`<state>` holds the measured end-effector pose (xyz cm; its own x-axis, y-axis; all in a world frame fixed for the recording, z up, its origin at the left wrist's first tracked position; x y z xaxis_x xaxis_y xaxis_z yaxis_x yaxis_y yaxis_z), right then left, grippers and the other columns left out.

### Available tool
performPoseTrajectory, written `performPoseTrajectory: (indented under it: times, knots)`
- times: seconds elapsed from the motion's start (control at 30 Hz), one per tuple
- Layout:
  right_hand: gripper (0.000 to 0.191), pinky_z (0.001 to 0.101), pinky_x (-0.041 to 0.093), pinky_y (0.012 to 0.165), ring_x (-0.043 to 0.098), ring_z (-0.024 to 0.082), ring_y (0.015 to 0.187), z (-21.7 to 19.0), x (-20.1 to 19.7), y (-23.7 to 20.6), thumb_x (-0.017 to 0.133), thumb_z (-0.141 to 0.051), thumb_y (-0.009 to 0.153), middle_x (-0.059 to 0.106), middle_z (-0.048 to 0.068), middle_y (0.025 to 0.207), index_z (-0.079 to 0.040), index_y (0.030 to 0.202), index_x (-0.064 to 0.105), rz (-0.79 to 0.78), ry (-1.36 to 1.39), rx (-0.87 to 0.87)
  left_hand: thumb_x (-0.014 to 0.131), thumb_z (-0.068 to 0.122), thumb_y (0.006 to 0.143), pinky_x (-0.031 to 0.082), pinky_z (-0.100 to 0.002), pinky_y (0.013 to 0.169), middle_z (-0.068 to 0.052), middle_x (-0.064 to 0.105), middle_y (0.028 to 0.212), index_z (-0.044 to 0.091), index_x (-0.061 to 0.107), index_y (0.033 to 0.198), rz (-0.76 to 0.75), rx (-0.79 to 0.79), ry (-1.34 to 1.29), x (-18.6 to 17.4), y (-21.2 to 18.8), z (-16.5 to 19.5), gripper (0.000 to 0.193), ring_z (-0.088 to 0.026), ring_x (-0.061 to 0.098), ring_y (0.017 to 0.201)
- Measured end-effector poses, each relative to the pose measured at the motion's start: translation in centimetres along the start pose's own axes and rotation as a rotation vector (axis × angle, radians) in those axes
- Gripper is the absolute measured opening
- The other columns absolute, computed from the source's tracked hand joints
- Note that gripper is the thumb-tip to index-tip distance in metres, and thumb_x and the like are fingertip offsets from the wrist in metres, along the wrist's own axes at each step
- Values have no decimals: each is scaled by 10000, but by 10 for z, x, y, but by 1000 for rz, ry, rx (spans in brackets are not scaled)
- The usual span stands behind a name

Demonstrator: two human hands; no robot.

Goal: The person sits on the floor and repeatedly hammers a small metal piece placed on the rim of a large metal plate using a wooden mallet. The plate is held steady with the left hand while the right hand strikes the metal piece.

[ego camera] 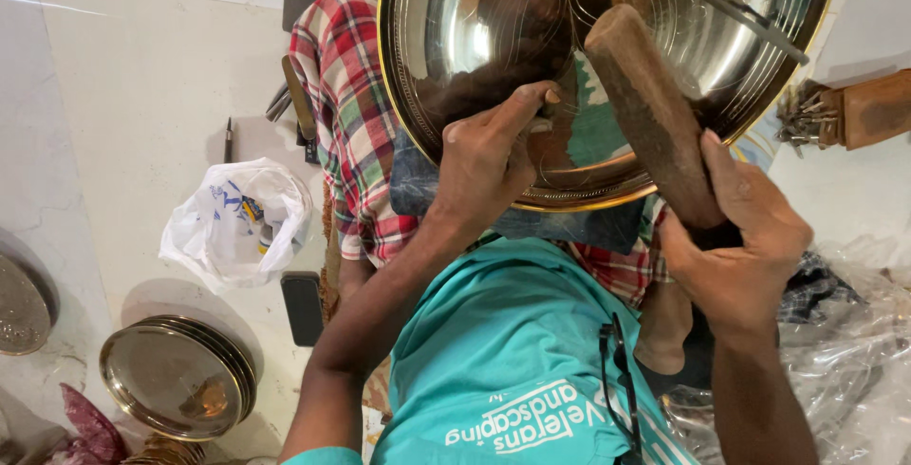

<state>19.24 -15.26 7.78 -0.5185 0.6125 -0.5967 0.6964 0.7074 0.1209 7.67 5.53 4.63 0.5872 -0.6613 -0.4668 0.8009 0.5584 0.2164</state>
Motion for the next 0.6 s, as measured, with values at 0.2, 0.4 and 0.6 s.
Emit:
performPoseTrajectory:
  times: [0.2, 0.4, 0.6]
  knots:
    - [747, 355, 551, 761, 669, 264, 836, -56, -12, 53, 771, 66, 740, 697, 242, 1134, -53, 1463, 628, -370, -444, -253, 615, -116, 808, 643, -369, 905, -133, 750, 1141, 76, 570, 1338, 3, 6, -25, 6, -6, -2, 565, -303, 772, 1033]
    - [814, 396, 602, 760, 705, 277, 890, -73, -2, 79, 736, 51, 726, 661, 206, 1167, -85, 1506, 544, -567, -586, -254, 623, -110, 810, 607, -418, 817, -155, 725, 1019, 68, 569, 1265, 75, -63, 60, 7, -13, -8, 492, -345, 747, 971]
    - [840, 384, 600, 782, 711, 273, 917, -73, 14, 84, 732, 36, 710, 643, 189, 1198, -128, 1510, 536, -681, -596, -242, 620, -88, 827, 582, -438, 763, -152, 693, 922, 63, 576, 1242, 197, -86, 108, 11, -26, -6, 445, -338, 733, 850]
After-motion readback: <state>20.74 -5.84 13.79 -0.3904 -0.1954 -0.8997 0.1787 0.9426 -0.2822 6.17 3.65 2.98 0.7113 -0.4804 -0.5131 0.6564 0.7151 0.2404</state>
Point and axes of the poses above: each hand's wrist, its own y-axis towards the middle knuckle, its own x-axis out of the palm, z = x × y, the point moved 10 cm from there along y, towards the middle knuckle
